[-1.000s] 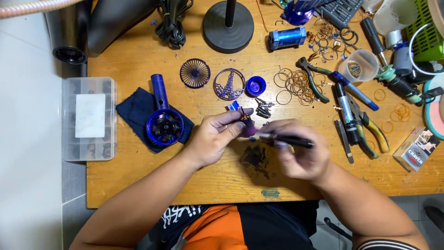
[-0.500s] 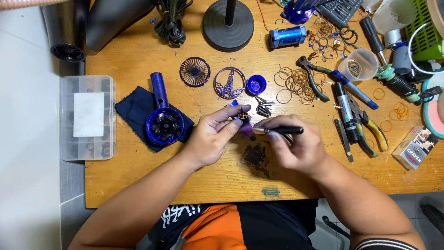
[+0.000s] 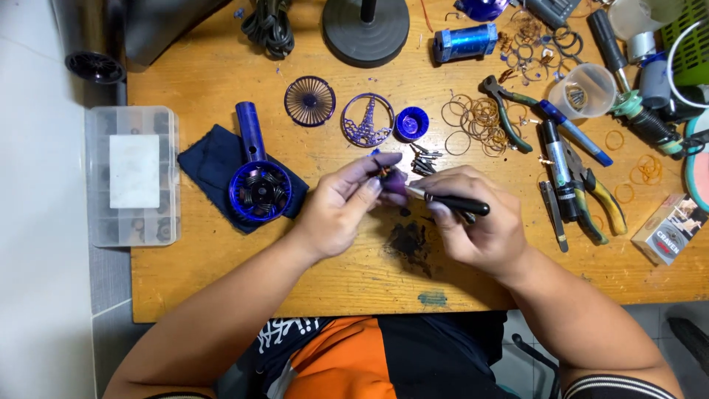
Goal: Repairing and cleaning small components of a handheld fan using pliers and a brush
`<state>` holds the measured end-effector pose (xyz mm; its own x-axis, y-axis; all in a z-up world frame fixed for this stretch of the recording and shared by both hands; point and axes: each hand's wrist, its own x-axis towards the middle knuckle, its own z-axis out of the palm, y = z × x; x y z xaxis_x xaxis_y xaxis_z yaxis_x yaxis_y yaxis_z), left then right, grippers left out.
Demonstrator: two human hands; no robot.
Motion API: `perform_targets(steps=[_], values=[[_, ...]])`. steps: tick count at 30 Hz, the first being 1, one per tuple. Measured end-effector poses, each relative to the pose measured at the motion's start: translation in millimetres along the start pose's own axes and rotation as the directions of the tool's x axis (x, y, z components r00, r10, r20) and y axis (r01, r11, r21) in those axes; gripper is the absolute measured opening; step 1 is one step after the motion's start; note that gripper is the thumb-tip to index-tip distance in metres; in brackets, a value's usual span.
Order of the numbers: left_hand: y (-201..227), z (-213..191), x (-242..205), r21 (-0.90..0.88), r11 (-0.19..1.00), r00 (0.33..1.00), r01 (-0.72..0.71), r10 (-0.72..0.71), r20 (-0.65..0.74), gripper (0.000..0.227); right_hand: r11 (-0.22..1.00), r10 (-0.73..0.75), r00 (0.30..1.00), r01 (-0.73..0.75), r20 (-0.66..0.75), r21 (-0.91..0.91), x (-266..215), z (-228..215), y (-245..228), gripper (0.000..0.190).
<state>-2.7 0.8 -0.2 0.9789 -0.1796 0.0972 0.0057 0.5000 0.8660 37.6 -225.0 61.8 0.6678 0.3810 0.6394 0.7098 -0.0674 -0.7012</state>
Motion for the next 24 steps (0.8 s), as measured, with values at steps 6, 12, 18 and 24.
perform_targets(steps=[6,12,18,24], values=[[9,6,1,0.077,0.997,0.999,-0.025,0.027,-0.032,0.041,0.996,-0.053,0.994,0.06,-0.095,0.072,-19,-17,13,0.022],[17,11,4,0.057,0.998,0.999,-0.036,0.038,-0.031,0.031,0.997,-0.03,0.999,0.032,-0.027,0.069,-13,-21,11,0.015],[9,6,1,0.075,0.996,0.998,-0.04,0.044,-0.049,0.028,0.999,-0.043,0.999,0.042,0.022,0.009,-9,-5,4,0.014],[10,5,4,0.11,0.993,0.998,-0.046,0.05,-0.034,0.028,0.997,0.013,1.0,-0.013,0.01,0.069,-7,-9,-1,0.022]])
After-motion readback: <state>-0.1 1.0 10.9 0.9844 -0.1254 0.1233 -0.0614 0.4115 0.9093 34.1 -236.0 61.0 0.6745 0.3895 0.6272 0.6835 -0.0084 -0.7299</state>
